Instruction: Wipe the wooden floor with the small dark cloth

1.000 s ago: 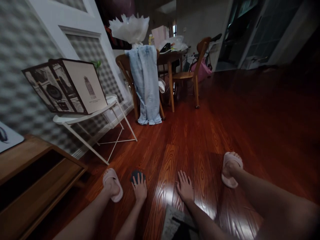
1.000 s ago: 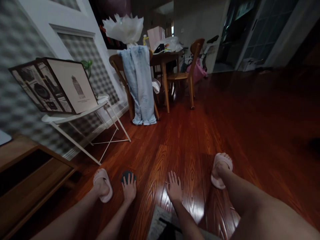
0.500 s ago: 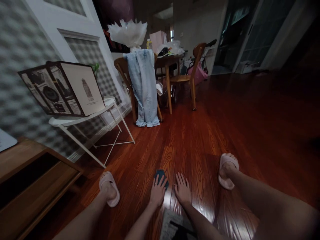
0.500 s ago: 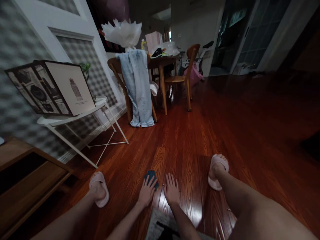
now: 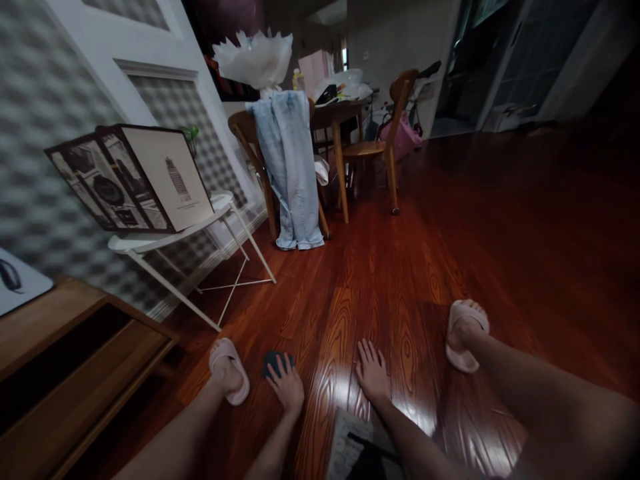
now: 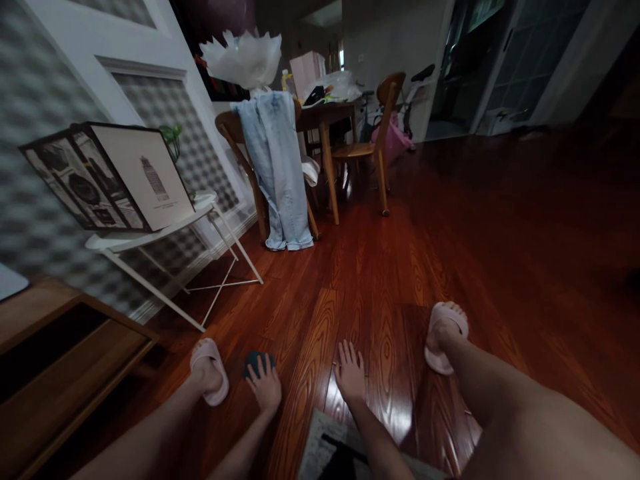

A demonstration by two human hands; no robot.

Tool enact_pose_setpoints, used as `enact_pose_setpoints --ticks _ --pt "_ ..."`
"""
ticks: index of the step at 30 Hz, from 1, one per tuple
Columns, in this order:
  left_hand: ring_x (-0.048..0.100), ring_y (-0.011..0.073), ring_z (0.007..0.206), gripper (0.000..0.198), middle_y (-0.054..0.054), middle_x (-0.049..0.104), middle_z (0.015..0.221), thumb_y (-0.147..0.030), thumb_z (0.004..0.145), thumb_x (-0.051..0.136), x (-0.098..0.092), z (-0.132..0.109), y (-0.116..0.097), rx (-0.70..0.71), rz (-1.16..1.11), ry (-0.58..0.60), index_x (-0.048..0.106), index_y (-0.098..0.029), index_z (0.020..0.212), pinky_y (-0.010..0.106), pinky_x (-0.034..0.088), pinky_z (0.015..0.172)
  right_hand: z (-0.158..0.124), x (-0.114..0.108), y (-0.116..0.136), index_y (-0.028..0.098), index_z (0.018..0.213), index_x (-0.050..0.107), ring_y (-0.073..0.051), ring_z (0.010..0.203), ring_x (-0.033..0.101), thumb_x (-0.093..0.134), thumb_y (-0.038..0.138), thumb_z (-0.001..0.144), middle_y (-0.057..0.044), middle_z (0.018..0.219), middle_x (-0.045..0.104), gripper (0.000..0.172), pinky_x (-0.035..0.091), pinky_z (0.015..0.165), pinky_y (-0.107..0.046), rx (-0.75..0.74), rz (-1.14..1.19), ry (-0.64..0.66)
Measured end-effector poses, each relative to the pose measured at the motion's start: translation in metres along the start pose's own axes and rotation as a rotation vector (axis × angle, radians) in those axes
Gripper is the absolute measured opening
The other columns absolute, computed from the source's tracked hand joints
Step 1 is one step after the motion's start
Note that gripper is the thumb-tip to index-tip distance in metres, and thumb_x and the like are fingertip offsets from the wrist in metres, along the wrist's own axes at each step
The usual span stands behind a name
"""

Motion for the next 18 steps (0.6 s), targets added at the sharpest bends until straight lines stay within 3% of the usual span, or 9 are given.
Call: enact_pose_setpoints --ticks 3,6,9,11,13,15,18 --pt "0.036 0.0330 0.148 0.053 0.006 0.043 0.160 -0.045 0.094 0.054 0.013 -0.024 -0.054 0.091 -0.042 0.019 0.050 -0.034 0.145 0.059 0.036 0.119 -0.001 -0.004 0.002 0.018 0.155 0.040 -0.024 0.153 0.026 0.031 0.030 0.096 -0.007 0.165 0.032 0.061 0.015 0.123 -0.047 0.000 -0.010 0.004" --pt "0.019 0.0360 0.155 0.058 0.004 0.033 0.166 -0.046 0.097 0.043 0.023 -0.046 -0.102 0.326 -0.192 0.085 0.036 -0.035 0.154 0.064 0.025 0.124 -0.001 -0.005 0.002 0.017 0.155 0.040 -0.023 0.153 0.025 0.030 0.028 0.096 -0.007 0.165 0.031 0.061 0.015 0.123 -0.046 0.005 -0.014 0.010" --pt "0.015 0.0334 0.156 0.058 -0.001 0.028 0.168 -0.048 0.099 0.037 0.026 -0.051 -0.125 0.561 -0.318 0.161 0.029 -0.038 0.155 0.064 0.024 0.125 -0.001 -0.003 0.002 0.018 0.155 0.041 -0.022 0.153 0.023 0.029 0.028 0.096 -0.006 0.165 0.030 0.061 0.016 0.123 -0.046 0.004 -0.016 0.007" --pt "0.016 0.0300 0.157 0.056 -0.004 0.029 0.167 -0.047 0.099 0.037 0.023 -0.040 -0.122 0.644 -0.324 0.187 0.029 -0.041 0.154 0.061 0.025 0.126 -0.001 -0.002 0.001 0.019 0.155 0.040 -0.022 0.154 0.023 0.029 0.028 0.096 -0.005 0.166 0.030 0.061 0.016 0.123 -0.046 0.003 -0.015 0.003" --pt "0.018 0.0256 0.156 0.054 -0.008 0.033 0.165 -0.043 0.098 0.040 0.018 -0.018 -0.104 0.609 -0.273 0.173 0.034 -0.044 0.152 0.054 0.024 0.127 -0.001 -0.002 0.000 0.019 0.155 0.040 -0.022 0.154 0.023 0.029 0.029 0.096 -0.005 0.166 0.029 0.061 0.016 0.123 -0.046 0.005 -0.010 0.006" --pt "0.022 0.0231 0.155 0.052 -0.009 0.038 0.163 -0.035 0.097 0.040 0.011 0.007 -0.073 0.450 -0.200 0.123 0.040 -0.044 0.149 0.050 0.024 0.128 0.000 -0.003 0.000 0.019 0.155 0.040 -0.022 0.153 0.024 0.029 0.028 0.096 -0.005 0.166 0.029 0.061 0.016 0.124 -0.046 0.012 -0.006 0.017" --pt "0.025 0.0290 0.154 0.054 0.003 0.041 0.162 -0.025 0.098 0.028 0.000 0.033 -0.014 0.173 -0.128 0.042 0.044 -0.031 0.150 0.060 0.026 0.124 0.000 -0.005 0.001 0.019 0.155 0.040 -0.022 0.153 0.025 0.030 0.028 0.096 -0.005 0.165 0.030 0.061 0.016 0.124 -0.046 0.012 -0.002 0.028"
Point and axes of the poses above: each hand's wrist, its own z-axis towards the middle knuckle, its own x-axis out of the palm, y = z × x, the point moved 2 cm from there along z, towards the middle knuckle
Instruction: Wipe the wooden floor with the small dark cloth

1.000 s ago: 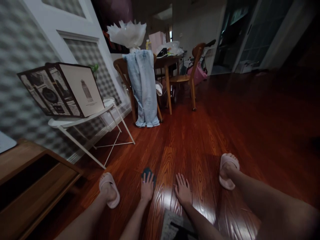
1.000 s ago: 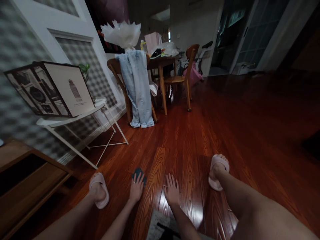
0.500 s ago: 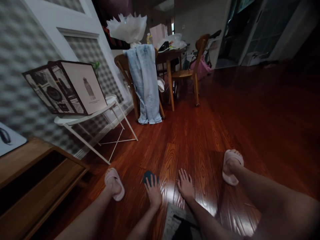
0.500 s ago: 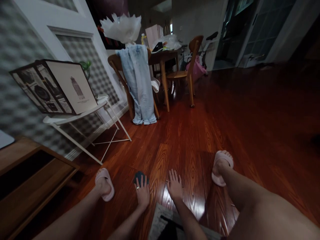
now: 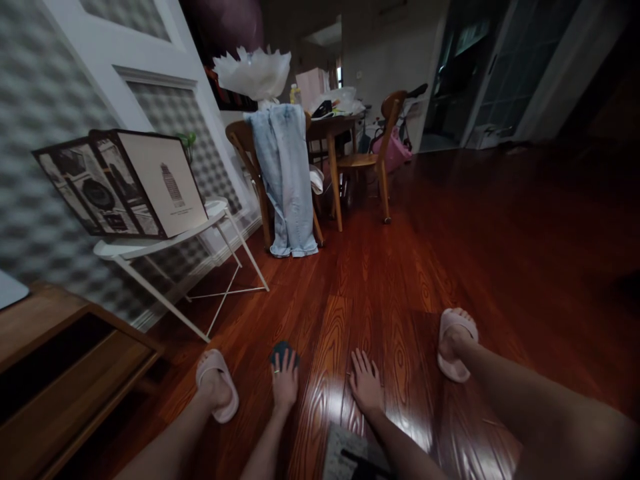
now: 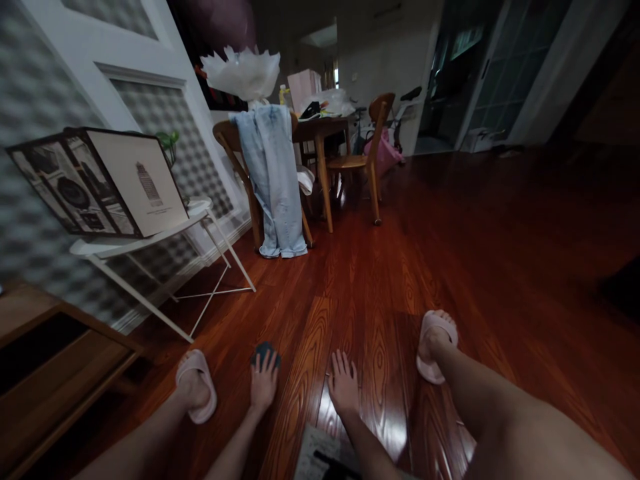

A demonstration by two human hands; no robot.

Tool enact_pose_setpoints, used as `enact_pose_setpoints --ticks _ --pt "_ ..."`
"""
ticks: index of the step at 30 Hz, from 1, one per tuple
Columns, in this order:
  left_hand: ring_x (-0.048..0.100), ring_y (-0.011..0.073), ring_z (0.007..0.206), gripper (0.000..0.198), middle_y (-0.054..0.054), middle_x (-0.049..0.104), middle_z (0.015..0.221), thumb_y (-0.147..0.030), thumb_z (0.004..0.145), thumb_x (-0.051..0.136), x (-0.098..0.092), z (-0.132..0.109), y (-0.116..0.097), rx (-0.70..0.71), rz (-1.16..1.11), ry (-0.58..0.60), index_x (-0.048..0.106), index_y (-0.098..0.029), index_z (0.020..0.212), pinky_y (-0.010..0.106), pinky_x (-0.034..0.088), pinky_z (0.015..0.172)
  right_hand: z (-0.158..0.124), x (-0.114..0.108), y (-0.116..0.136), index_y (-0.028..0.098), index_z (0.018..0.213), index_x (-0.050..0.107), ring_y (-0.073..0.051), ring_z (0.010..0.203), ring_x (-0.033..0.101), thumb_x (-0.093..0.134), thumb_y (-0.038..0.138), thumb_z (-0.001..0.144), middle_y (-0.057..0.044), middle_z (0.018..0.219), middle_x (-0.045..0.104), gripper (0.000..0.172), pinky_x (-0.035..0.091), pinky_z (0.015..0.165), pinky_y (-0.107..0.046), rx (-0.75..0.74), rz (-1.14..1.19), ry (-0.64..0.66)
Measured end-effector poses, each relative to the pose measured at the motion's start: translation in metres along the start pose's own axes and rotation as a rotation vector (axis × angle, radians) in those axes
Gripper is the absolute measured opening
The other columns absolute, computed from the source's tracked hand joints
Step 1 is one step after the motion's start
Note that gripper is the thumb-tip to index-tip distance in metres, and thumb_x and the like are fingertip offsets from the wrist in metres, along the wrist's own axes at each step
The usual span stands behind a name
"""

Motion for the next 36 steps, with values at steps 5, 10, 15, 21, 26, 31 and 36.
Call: enact_pose_setpoints --ticks 5,10,15,21,26,31,36 --pt "0.026 0.0334 0.153 0.058 0.009 0.039 0.162 -0.026 0.099 0.017 -0.015 -0.015 0.058 -0.282 0.073 -0.108 0.042 -0.024 0.151 0.070 0.029 0.119 0.001 -0.001 0.000 0.019 0.155 0.040 -0.023 0.153 0.024 0.030 0.028 0.095 -0.006 0.165 0.033 0.061 0.016 0.123 -0.046 0.010 0.011 0.007" --pt "0.023 0.0353 0.154 0.058 0.013 0.039 0.162 -0.026 0.098 0.021 0.009 -0.037 0.018 -0.417 0.109 -0.179 0.038 -0.024 0.153 0.074 0.027 0.117 0.000 -0.003 0.001 0.018 0.155 0.040 -0.023 0.153 0.024 0.030 0.029 0.096 -0.006 0.165 0.031 0.061 0.016 0.123 -0.046 0.000 0.020 0.002" --pt "0.021 0.0369 0.154 0.060 0.008 0.032 0.165 -0.031 0.094 0.040 0.047 -0.051 -0.061 -0.068 0.003 0.029 0.036 -0.030 0.154 0.068 0.019 0.124 0.000 -0.002 0.002 0.018 0.155 0.040 -0.023 0.153 0.025 0.030 0.027 0.095 -0.007 0.165 0.032 0.061 0.017 0.123 -0.046 -0.003 0.015 -0.017" --pt "0.017 0.0325 0.156 0.068 0.000 0.026 0.168 -0.034 0.092 0.048 0.055 -0.055 -0.117 0.299 -0.151 0.147 0.025 -0.037 0.156 0.063 0.023 0.125 0.000 0.001 0.001 0.018 0.154 0.042 -0.022 0.153 0.025 0.030 0.026 0.095 -0.006 0.165 0.031 0.061 0.016 0.123 -0.046 -0.003 0.007 0.000" --pt "0.020 0.0253 0.156 0.055 -0.006 0.035 0.164 -0.031 0.097 0.038 0.020 -0.019 -0.077 0.257 -0.078 0.119 0.039 -0.040 0.151 0.054 0.023 0.128 0.001 -0.002 0.001 0.019 0.155 0.040 -0.022 0.153 0.025 0.030 0.028 0.095 -0.005 0.165 0.029 0.061 0.017 0.123 -0.047 0.010 0.007 0.008" --pt "0.028 0.0344 0.153 0.055 0.008 0.040 0.162 -0.024 0.099 0.026 -0.014 -0.004 0.013 -0.115 0.037 0.011 0.044 -0.026 0.150 0.066 0.027 0.122 0.000 -0.002 0.000 0.020 0.155 0.040 -0.023 0.153 0.026 0.031 0.029 0.095 -0.005 0.165 0.031 0.061 0.017 0.124 -0.048 0.004 0.015 0.004" --pt "0.053 0.0286 0.132 0.047 0.010 0.054 0.147 -0.044 0.093 0.060 -0.015 -0.032 0.043 -0.188 0.067 -0.030 0.055 -0.027 0.137 0.058 0.047 0.109 0.000 0.001 0.000 0.020 0.155 0.039 -0.023 0.154 0.024 0.029 0.030 0.096 -0.006 0.165 0.030 0.061 0.015 0.124 -0.048 0.006 0.029 -0.004"
Point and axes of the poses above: each hand's wrist, its own z-axis towards the middle knuckle, its own x-axis out of the palm, y = z × x, the point moved 2 cm from there along z, towards the middle knuckle
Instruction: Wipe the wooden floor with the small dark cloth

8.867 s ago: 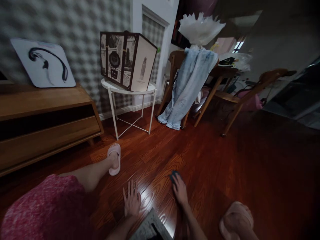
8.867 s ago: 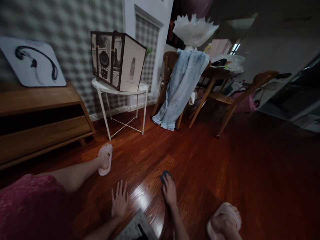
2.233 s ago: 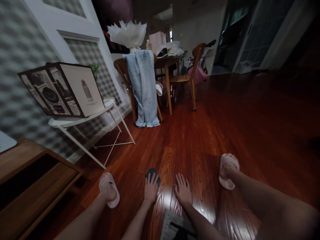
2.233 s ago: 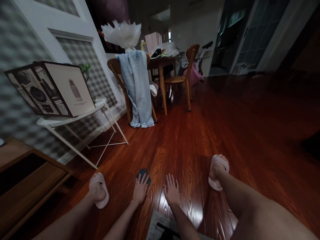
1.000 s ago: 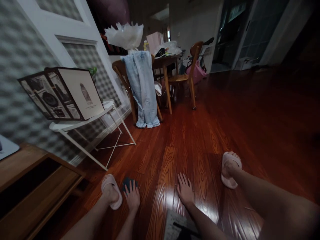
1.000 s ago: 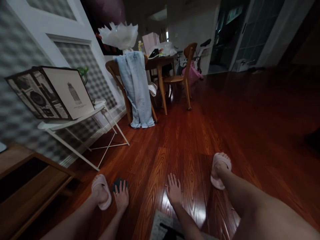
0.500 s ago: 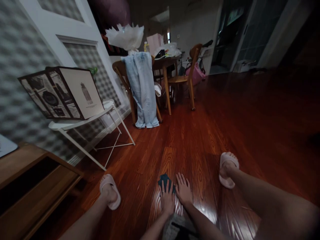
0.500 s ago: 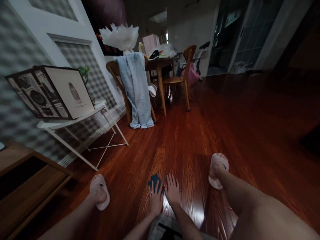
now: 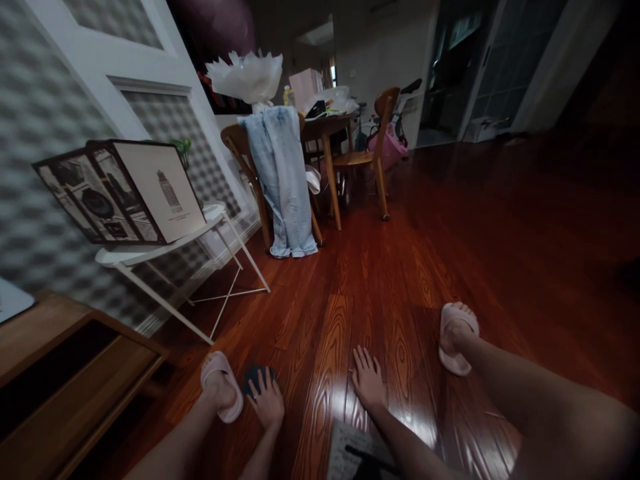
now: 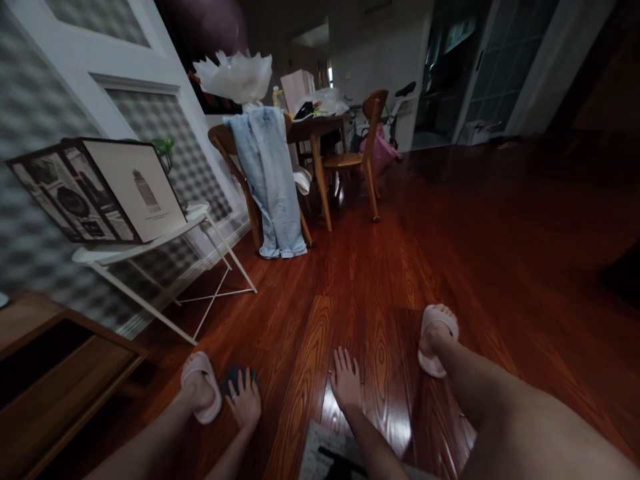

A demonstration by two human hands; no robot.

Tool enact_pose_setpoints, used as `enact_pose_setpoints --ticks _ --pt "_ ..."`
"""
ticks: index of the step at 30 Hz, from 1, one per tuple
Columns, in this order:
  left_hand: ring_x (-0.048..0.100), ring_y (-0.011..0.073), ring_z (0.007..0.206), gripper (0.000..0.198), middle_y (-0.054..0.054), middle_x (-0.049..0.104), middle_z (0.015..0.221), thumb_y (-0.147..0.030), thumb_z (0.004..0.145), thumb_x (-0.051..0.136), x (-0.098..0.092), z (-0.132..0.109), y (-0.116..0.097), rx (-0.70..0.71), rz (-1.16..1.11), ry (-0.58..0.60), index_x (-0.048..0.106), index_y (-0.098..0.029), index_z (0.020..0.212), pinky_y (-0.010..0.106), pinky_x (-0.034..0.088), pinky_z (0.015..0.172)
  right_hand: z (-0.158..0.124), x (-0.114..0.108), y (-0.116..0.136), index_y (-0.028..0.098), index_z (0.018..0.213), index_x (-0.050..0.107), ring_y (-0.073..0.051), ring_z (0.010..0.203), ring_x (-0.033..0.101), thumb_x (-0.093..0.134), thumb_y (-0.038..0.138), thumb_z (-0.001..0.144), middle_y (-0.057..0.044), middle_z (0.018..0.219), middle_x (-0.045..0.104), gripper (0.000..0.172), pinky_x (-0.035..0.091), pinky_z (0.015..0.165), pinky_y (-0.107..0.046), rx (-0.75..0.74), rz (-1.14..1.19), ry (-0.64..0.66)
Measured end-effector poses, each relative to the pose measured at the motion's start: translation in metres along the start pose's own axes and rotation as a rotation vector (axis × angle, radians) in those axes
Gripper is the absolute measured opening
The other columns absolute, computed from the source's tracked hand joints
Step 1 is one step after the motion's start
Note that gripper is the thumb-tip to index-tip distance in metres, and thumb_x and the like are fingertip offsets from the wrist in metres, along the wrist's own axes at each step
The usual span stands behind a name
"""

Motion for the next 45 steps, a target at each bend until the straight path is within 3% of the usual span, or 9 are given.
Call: enact_pose_setpoints --ticks 10,15,18,22,25,28,39,42,45 --pt "0.060 0.0220 0.116 0.039 0.008 0.060 0.136 -0.046 0.092 0.061 0.042 -0.043 -0.087 0.260 -0.092 0.110 0.061 -0.026 0.126 0.048 0.055 0.099 -0.001 -0.004 0.002 0.018 0.155 0.040 -0.023 0.153 0.025 0.030 0.028 0.095 -0.007 0.165 0.031 0.061 0.015 0.124 -0.048 -0.012 -0.002 -0.010" --pt "0.028 0.0293 0.152 0.053 0.004 0.038 0.164 -0.044 0.096 0.050 0.046 -0.035 -0.129 0.441 -0.148 0.150 0.045 -0.033 0.148 0.059 0.026 0.125 0.000 0.000 0.002 0.019 0.155 0.041 -0.024 0.153 0.025 0.031 0.028 0.095 -0.006 0.164 0.032 0.062 0.016 0.124 -0.048 -0.010 -0.009 -0.011" --pt "0.019 0.0234 0.156 0.054 -0.006 0.038 0.164 -0.033 0.097 0.038 0.031 -0.006 -0.112 0.419 -0.111 0.146 0.041 -0.040 0.150 0.051 0.022 0.128 0.001 0.002 0.000 0.020 0.155 0.041 -0.023 0.153 0.024 0.031 0.028 0.094 -0.005 0.165 0.031 0.062 0.018 0.124 -0.047 -0.005 -0.009 -0.016" --pt "0.029 0.0305 0.153 0.057 0.004 0.041 0.162 -0.026 0.097 0.026 0.004 0.030 -0.040 0.123 -0.028 0.078 0.042 -0.031 0.151 0.062 0.030 0.122 0.001 0.001 -0.001 0.021 0.155 0.040 -0.023 0.153 0.025 0.031 0.029 0.094 -0.004 0.165 0.032 0.062 0.017 0.124 -0.048 -0.007 -0.001 -0.006" --pt "0.036 0.0352 0.148 0.051 0.009 0.045 0.159 -0.037 0.098 0.038 -0.009 0.032 0.009 -0.044 0.022 0.027 0.045 -0.030 0.149 0.066 0.033 0.117 0.001 0.001 0.000 0.021 0.155 0.040 -0.023 0.153 0.025 0.030 0.028 0.095 -0.004 0.165 0.031 0.062 0.016 0.124 -0.047 0.002 0.002 0.003" --pt "0.052 0.0301 0.133 0.051 0.011 0.054 0.148 -0.048 0.092 0.059 -0.008 0.017 0.021 -0.061 0.035 0.009 0.054 -0.026 0.138 0.060 0.045 0.110 0.000 0.000 0.001 0.020 0.155 0.039 -0.023 0.154 0.023 0.030 0.028 0.095 -0.005 0.165 0.030 0.062 0.015 0.124 -0.047 0.001 0.005 -0.008" --pt "0.060 0.0227 0.117 0.042 0.009 0.059 0.137 -0.046 0.092 0.062 0.045 -0.046 -0.101 0.354 -0.104 0.110 0.059 -0.024 0.128 0.049 0.054 0.100 -0.001 -0.008 0.003 0.018 0.155 0.040 -0.023 0.153 0.026 0.029 0.027 0.096 -0.006 0.165 0.030 0.061 0.018 0.123 -0.046 -0.007 -0.010 0.008" --pt "0.044 0.0299 0.142 0.054 0.009 0.046 0.157 -0.047 0.093 0.057 0.053 -0.050 -0.135 0.489 -0.154 0.142 0.050 -0.029 0.143 0.059 0.039 0.116 -0.001 -0.009 0.003 0.018 0.155 0.040 -0.022 0.153 0.026 0.029 0.027 0.096 -0.006 0.165 0.030 0.060 0.019 0.123 -0.046 -0.003 -0.014 0.023" --pt "0.017 0.0286 0.157 0.057 -0.001 0.030 0.168 -0.039 0.098 0.042 0.048 -0.032 -0.138 0.583 -0.136 0.188 0.032 -0.037 0.155 0.055 0.023 0.127 0.000 -0.009 0.003 0.019 0.155 0.039 -0.022 0.153 0.025 0.030 0.027 0.096 -0.006 0.165 0.030 0.061 0.017 0.124 -0.047 0.008 -0.012 0.033"
Point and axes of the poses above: each hand's wrist, its own z-axis towards the middle knuckle, its own x-axis out of the palm, y = z × x, the point moved 2 cm from there along z, towards the middle knuckle
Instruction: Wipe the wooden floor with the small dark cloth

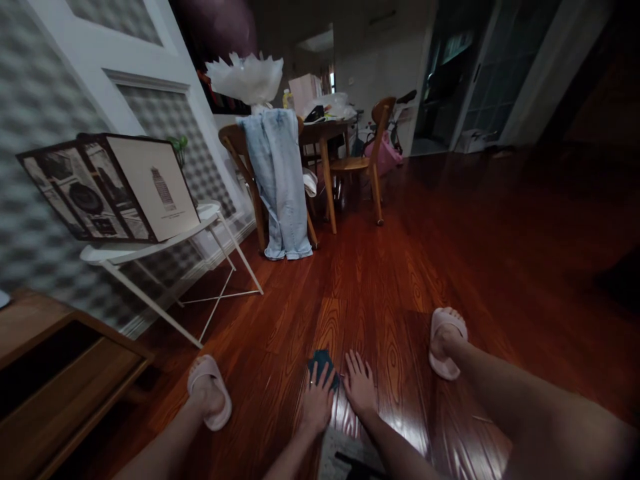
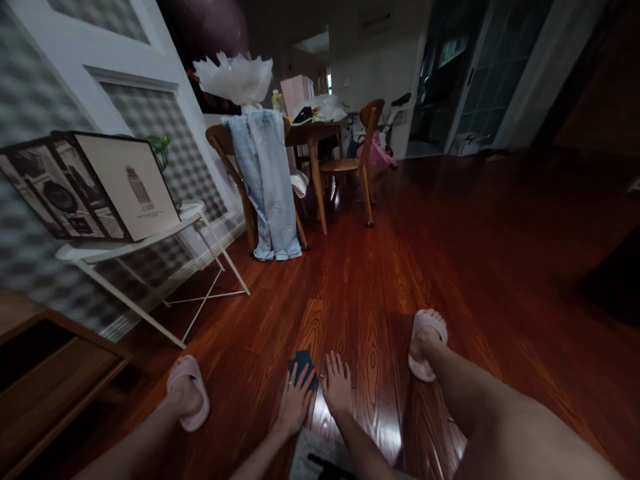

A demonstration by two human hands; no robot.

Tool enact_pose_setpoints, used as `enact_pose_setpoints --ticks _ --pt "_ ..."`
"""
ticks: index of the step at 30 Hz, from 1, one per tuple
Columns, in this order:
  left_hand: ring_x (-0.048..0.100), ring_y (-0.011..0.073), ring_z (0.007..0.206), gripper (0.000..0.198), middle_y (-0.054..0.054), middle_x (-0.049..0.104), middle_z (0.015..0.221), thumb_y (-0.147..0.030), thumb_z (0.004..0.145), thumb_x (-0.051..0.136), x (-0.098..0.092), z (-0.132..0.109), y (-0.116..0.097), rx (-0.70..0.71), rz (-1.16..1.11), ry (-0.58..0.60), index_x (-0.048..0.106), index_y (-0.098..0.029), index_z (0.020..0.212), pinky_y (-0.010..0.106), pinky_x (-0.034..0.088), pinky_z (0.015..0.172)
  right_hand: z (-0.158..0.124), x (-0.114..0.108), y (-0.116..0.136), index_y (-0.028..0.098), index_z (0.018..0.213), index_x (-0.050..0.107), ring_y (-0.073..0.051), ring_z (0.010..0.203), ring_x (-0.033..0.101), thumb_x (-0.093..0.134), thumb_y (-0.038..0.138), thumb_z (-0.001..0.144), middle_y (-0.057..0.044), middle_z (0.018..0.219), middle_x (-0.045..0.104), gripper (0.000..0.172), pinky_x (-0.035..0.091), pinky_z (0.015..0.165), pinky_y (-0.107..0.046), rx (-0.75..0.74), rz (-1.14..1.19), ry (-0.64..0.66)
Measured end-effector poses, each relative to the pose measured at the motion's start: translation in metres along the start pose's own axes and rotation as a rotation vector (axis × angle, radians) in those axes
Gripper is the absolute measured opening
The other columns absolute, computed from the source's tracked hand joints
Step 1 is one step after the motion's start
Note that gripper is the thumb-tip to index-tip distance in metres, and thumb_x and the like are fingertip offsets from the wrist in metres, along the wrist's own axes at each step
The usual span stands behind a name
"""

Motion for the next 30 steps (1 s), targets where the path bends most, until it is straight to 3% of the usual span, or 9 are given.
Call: enact_pose_setpoints --ticks 3,6,9,12,15,20,23,26,30 --pt "0.020 0.0246 0.156 0.056 -0.006 0.032 0.165 -0.029 0.098 0.035 -0.029 0.004 0.050 -0.227 0.108 -0.032 0.035 -0.040 0.152 0.050 0.026 0.127 0.001 0.002 -0.001 0.020 0.155 0.039 -0.023 0.153 0.024 0.030 0.028 0.096 -0.005 0.165 0.030 0.061 0.015 0.124 -0.048 0.002 0.006 0.001" --pt "0.028 0.0290 0.153 0.055 0.002 0.037 0.163 -0.024 0.098 0.028 -0.059 -0.010 0.108 -0.480 0.182 -0.097 0.039 -0.031 0.152 0.056 0.032 0.122 0.001 0.006 -0.002 0.020 0.155 0.040 -0.024 0.154 0.023 0.030 0.029 0.096 -0.004 0.165 0.030 0.060 0.014 0.124 -0.049 0.000 0.018 -0.009" --pt "0.031 0.0326 0.151 0.055 0.007 0.037 0.163 -0.023 0.098 0.028 -0.072 -0.033 0.137 -0.648 0.236 -0.151 0.041 -0.025 0.151 0.057 0.034 0.120 0.001 0.008 -0.003 0.020 0.155 0.041 -0.024 0.154 0.022 0.030 0.029 0.096 -0.005 0.165 0.029 0.061 0.014 0.124 -0.048 -0.009 0.029 -0.027" --pt "0.030 0.0385 0.151 0.056 0.012 0.033 0.164 -0.024 0.098 0.029 -0.062 -0.044 0.126 -0.771 0.276 -0.200 0.037 -0.019 0.153 0.062 0.034 0.118 0.001 0.008 -0.003 0.019 0.155 0.040 -0.023 0.154 0.023 0.029 0.029 0.096 -0.006 0.165 0.030 0.061 0.013 0.124 -0.048 -0.011 0.032 -0.035" --pt "0.028 0.0416 0.151 0.058 0.014 0.032 0.164 -0.025 0.097 0.032 -0.036 -0.038 0.090 -0.777 0.296 -0.224 0.035 -0.019 0.154 0.068 0.030 0.119 0.000 0.006 -0.001 0.017 0.155 0.040 -0.023 0.153 0.024 0.029 0.028 0.095 -0.007 0.165 0.029 0.061 0.014 0.124 -0.047 -0.007 0.026 -0.025" --pt "0.023 0.0367 0.154 0.066 0.007 0.029 0.166 -0.029 0.090 0.047 0.013 -0.017 0.014 -0.335 0.115 -0.075 0.033 -0.028 0.155 0.063 0.019 0.126 0.000 0.005 -0.001 0.017 0.155 0.039 -0.023 0.153 0.024 0.030 0.027 0.095 -0.006 0.166 0.029 0.062 0.017 0.124 -0.047 -0.008 0.022 -0.035" --pt "0.016 0.0341 0.156 0.071 0.001 0.023 0.168 -0.033 0.090 0.049 0.023 -0.010 -0.019 -0.098 -0.016 -0.015 0.025 -0.034 0.156 0.062 0.022 0.126 0.000 0.006 -0.002 0.018 0.154 0.041 -0.023 0.153 0.025 0.030 0.027 0.095 -0.006 0.165 0.030 0.061 0.018 0.123 -0.047 -0.014 0.012 -0.029" --pt "0.011 0.0295 0.157 0.064 -0.004 0.021 0.169 -0.036 0.096 0.041 0.009 -0.003 -0.020 0.020 -0.042 -0.009 0.022 -0.038 0.156 0.059 0.024 0.126 0.001 0.007 -0.002 0.018 0.154 0.041 -0.023 0.153 0.026 0.030 0.026 0.095 -0.006 0.165 0.030 0.061 0.018 0.123 -0.047 -0.012 -0.001 -0.020" --pt "0.022 0.0234 0.155 0.055 -0.009 0.035 0.164 -0.030 0.097 0.039 -0.030 0.003 0.038 -0.185 0.069 -0.064 0.036 -0.044 0.151 0.050 0.026 0.127 0.001 0.009 -0.003 0.020 0.155 0.039 -0.023 0.154 0.024 0.030 0.029 0.096 -0.006 0.165 0.029 0.061 0.016 0.124 -0.048 -0.011 0.005 -0.023"
Point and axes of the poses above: each hand's wrist, its own z-axis towards the middle knuckle, its own x-axis out of the palm, y = z × x, the point moved 2 cm from there along z, towards the middle knuckle
